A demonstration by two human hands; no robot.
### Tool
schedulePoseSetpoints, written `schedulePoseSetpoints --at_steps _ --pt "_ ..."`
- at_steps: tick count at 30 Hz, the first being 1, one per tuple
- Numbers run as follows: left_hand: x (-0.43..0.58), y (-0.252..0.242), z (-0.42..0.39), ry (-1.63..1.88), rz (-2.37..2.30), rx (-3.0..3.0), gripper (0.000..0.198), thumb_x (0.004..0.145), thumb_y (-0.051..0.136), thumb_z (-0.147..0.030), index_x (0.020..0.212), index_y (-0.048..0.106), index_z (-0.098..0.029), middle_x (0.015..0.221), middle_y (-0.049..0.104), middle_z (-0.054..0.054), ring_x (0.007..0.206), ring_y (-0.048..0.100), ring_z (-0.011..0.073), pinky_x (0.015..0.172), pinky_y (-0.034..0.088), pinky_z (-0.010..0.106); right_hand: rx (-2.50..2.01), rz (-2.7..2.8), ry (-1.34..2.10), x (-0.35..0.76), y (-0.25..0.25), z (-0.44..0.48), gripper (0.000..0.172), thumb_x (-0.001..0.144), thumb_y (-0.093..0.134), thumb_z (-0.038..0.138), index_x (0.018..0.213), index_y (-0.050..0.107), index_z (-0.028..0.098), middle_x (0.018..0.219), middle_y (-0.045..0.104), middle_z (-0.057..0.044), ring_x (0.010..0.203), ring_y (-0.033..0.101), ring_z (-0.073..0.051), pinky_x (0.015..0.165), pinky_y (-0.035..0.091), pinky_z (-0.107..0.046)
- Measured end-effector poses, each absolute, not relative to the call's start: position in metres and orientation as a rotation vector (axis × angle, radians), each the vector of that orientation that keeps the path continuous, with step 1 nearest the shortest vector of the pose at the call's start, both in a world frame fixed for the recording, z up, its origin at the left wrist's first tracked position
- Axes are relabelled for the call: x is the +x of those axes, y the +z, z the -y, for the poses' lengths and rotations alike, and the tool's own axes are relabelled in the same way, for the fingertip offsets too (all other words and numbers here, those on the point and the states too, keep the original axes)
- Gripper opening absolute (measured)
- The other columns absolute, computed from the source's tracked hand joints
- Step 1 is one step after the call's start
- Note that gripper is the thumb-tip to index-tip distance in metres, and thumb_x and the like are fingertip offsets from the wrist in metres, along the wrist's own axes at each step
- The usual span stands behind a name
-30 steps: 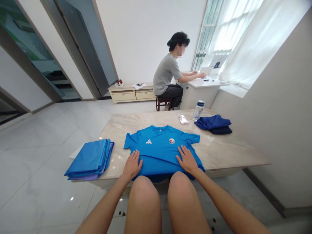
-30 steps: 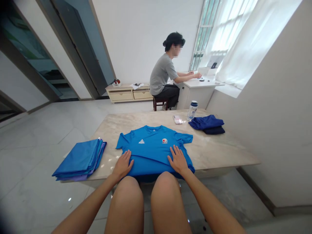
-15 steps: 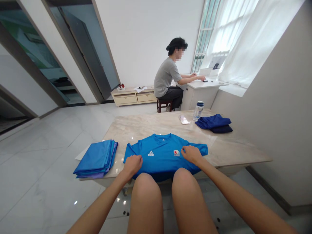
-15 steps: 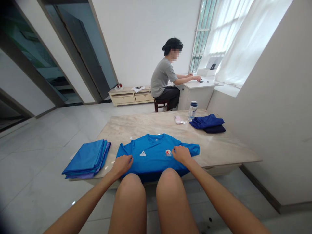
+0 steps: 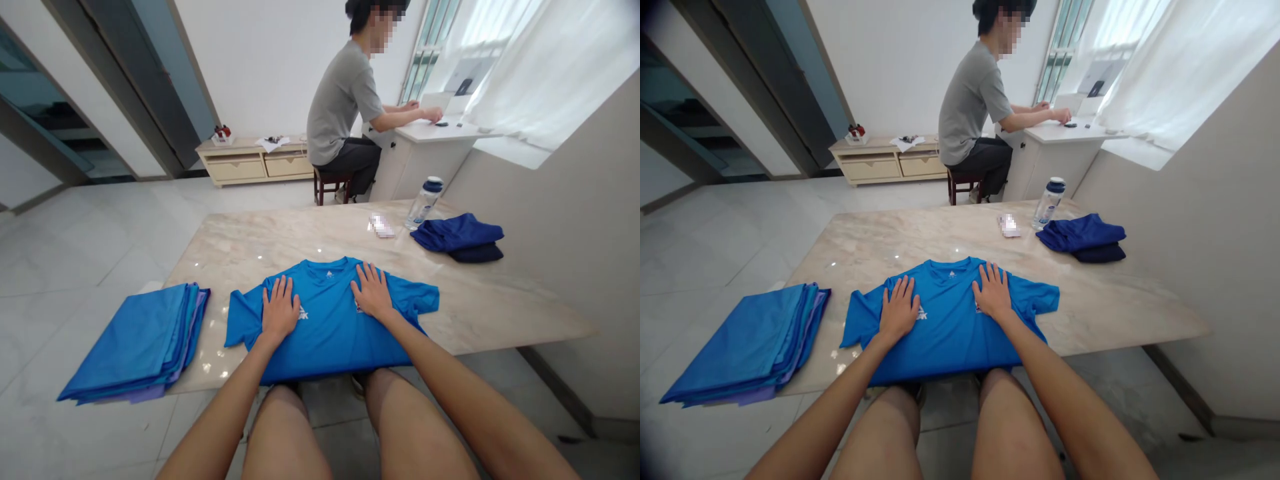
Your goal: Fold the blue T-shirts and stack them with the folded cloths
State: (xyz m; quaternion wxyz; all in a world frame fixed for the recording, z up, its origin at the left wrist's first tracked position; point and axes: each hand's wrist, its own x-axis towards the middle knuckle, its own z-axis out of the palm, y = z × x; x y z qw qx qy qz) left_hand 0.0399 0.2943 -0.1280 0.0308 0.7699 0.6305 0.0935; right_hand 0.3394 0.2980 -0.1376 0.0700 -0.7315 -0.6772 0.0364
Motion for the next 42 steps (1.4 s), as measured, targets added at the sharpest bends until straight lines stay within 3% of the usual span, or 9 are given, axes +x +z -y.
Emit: schedulePoseSetpoints --at_steps 10,14,18,21,25,29,33,37,42 --pt "-0.039 -0.129 -0.282 0.218 -2.179 2.195 0.071 0.113 0.03 -0.044 0.173 0.039 -0.009 0.18 0.034 0.019 0.169 0.031 0.0364 0.137 0.022 0.063 -2.199 2.072 -0.003 0.404 -0.141 -0.258 0.065 0.116 0.031 0.046 0.174 0.041 0.017 0.183 0.03 -0.013 0.17 0.027 -0.029 0.138 0.017 -0.051" --pt "-0.099 -0.133 -0.225 0.173 -2.25 2.127 0.075 0.113 0.021 -0.048 0.174 0.037 -0.007 0.182 0.031 0.018 0.17 0.027 0.0364 0.136 0.024 0.062 -2.528 1.732 -0.008 0.475 -0.124 -0.197 0.062 0.114 0.034 0.04 0.168 0.048 0.011 0.177 0.039 -0.021 0.164 0.036 -0.035 0.133 0.027 -0.057" --pt "-0.121 -0.128 -0.19 0.116 -2.247 2.099 0.079 0.11 0.021 -0.044 0.172 0.034 0.002 0.18 0.033 0.021 0.169 0.028 0.0367 0.135 0.03 0.057 -2.645 1.506 0.205 0.504 -0.092 -0.158 0.056 0.11 0.043 0.032 0.157 0.059 0.007 0.166 0.051 -0.026 0.149 0.051 -0.037 0.123 0.04 -0.047" --pt "-0.112 -0.118 -0.184 0.033 -2.266 2.019 0.079 0.11 0.021 -0.043 0.169 0.037 0.008 0.179 0.034 0.025 0.168 0.031 0.0409 0.134 0.031 0.062 -2.63 1.403 0.382 0.489 -0.074 -0.148 0.055 0.113 0.042 0.044 0.145 0.072 0.012 0.153 0.062 -0.024 0.142 0.057 -0.036 0.117 0.045 -0.043" --pt "-0.096 -0.111 -0.181 -0.057 -2.27 1.96 0.08 0.111 0.021 -0.048 0.168 0.04 0.005 0.18 0.029 0.025 0.166 0.032 0.0449 0.131 0.032 0.07 -2.636 1.282 0.481 0.454 -0.068 -0.149 0.062 0.107 0.053 0.064 0.125 0.083 0.012 0.148 0.066 -0.026 0.143 0.055 -0.045 0.113 0.048 -0.053" --pt "-0.097 -0.112 -0.182 -0.09 -2.249 1.961 0.078 0.109 0.029 -0.048 0.17 0.039 -0.001 0.18 0.028 0.024 0.167 0.032 0.0415 0.132 0.035 0.066 -2.573 1.283 0.556 0.441 -0.062 -0.149 0.03 0.101 0.065 0.038 0.112 0.087 0.022 0.139 0.075 -0.016 0.137 0.063 -0.037 0.11 0.049 -0.047" --pt "-0.098 -0.114 -0.179 -0.066 -2.279 1.909 0.073 0.107 0.037 -0.049 0.171 0.04 -0.015 0.18 0.035 0.016 0.168 0.033 0.0371 0.133 0.034 0.064 -2.566 1.301 0.612 0.469 -0.049 -0.131 0.029 0.102 0.061 0.032 0.103 0.087 0.019 0.108 0.084 -0.015 0.106 0.079 -0.027 0.093 0.055 -0.034" --pt "-0.093 -0.109 -0.172 -0.014 -2.263 1.896 0.078 0.109 0.031 -0.048 0.17 0.036 0.001 0.179 0.033 0.027 0.168 0.029 0.0428 0.133 0.03 0.066 -2.652 1.336 0.536 0.51 -0.04 -0.111 0.026 0.097 0.064 0.025 0.104 0.085 0.011 0.105 0.082 -0.024 0.101 0.079 -0.033 0.088 0.055 -0.038" --pt "-0.075 -0.09 -0.193 0.33 -2.137 2.281 0.072 0.106 0.04 -0.04 0.163 0.042 0.004 0.167 0.046 0.032 0.156 0.045 0.044 0.129 0.037 0.06 -2.441 1.62 0.44 0.489 -0.047 -0.139 0.032 0.104 0.052 0.023 0.118 0.079 0.014 0.11 0.081 -0.016 0.106 0.076 -0.027 0.093 0.051 -0.031"
